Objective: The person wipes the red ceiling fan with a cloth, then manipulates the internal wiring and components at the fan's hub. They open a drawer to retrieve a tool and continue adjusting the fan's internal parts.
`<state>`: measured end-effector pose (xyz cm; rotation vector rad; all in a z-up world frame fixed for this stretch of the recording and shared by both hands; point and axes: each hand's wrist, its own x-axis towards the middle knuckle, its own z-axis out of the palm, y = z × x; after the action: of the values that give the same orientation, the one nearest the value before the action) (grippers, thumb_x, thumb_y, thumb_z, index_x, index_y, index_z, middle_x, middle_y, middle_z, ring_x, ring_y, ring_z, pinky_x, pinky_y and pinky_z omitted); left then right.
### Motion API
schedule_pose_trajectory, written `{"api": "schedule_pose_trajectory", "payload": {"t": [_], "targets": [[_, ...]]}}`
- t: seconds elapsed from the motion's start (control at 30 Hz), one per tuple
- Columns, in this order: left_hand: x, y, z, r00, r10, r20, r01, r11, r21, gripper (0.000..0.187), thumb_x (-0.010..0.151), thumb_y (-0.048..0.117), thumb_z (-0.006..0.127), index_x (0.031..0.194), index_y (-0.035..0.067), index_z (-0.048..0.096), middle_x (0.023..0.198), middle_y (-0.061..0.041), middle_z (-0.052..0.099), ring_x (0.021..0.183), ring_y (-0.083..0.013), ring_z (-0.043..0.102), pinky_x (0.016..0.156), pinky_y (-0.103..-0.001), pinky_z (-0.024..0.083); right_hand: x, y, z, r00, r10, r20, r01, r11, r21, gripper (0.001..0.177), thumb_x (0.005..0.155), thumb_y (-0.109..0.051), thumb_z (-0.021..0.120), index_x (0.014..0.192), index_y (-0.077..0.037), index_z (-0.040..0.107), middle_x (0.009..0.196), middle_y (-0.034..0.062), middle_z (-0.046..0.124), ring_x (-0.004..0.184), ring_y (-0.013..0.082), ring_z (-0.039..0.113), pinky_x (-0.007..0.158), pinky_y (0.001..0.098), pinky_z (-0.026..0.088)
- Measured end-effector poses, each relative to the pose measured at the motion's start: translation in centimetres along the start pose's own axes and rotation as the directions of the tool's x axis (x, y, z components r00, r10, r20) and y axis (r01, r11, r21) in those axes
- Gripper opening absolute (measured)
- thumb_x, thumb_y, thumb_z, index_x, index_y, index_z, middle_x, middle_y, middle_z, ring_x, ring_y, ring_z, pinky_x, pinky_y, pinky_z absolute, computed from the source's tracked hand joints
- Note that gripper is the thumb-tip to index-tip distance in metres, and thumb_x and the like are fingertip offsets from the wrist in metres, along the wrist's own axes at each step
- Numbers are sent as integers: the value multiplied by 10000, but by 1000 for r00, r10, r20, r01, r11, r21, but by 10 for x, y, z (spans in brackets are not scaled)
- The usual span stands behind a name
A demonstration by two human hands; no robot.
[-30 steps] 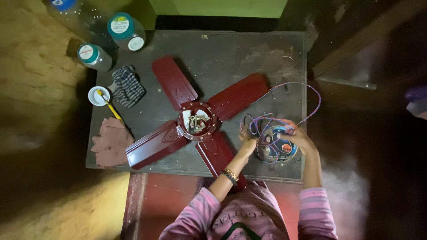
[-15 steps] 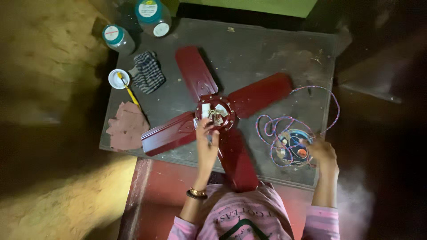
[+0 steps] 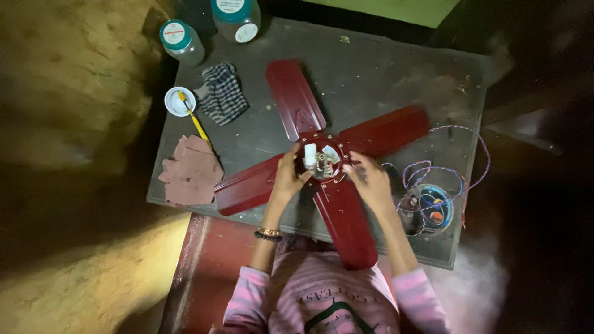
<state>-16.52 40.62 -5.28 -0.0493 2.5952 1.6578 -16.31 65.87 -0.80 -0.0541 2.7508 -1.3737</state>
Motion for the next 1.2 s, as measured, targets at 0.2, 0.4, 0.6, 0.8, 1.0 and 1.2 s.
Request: {"api": "schedule_pose_trajectory", "payload": {"t": [0.2,0.4,0.6,0.8,1.0,1.2], "targets": [[21,-48,17,978,-61,201,65,998,-15,838,808,-9,691,1579,20,363,1385,-202,611,1289,-355,537,1168,-444,388,46,-3,55,860,419,292,-456,887,68,601,886,-604,663,1166,-80,754,853,89,746,757,187,671,685,365,538],[24,-59,18,974,23,226,53,945,-323,834,759,-35,591,1552,11,338,1429,-188,586,1297,-321,557,1128,-417,412,31,5,65,851,477,221,-497,867,39,575,891,-531,745,1042,23,774,812,102,680,744,164,592,652,339,452],[31,-34,-9,913,-175,368,232,966,-116,804,827,-5,631,1576,94,358,1376,-170,572,1284,-314,520,1048,-437,475,25,-7,54,867,477,141,-497,846,194,645,773,-500,802,1239,-65,697,991,103,738,913,198,700,791,349,551],[75,-54,-42,987,-91,129,98,994,-47,647,929,54,563,1550,71,382,1547,-182,433,1464,-362,325,1212,-465,251,20,-15,49,815,576,72,-579,813,55,852,715,-534,840,1376,-59,589,1182,179,727,1136,280,694,961,411,559],[115,-100,-41,907,-317,278,407,830,-380,567,944,273,648,1431,19,504,1382,-131,616,1322,-275,541,1163,-420,378,17,4,50,763,645,49,-643,748,168,1074,633,-477,905,1489,-30,434,1346,204,628,1241,301,641,1028,445,538],[113,-107,-14,753,-387,532,632,653,-418,600,879,386,736,1350,72,538,1201,-95,659,1057,-189,610,921,-339,503,4,33,62,729,683,50,-655,674,343,1261,661,-488,877,1591,-18,166,1410,214,621,1350,289,557,1139,422,386]]}}
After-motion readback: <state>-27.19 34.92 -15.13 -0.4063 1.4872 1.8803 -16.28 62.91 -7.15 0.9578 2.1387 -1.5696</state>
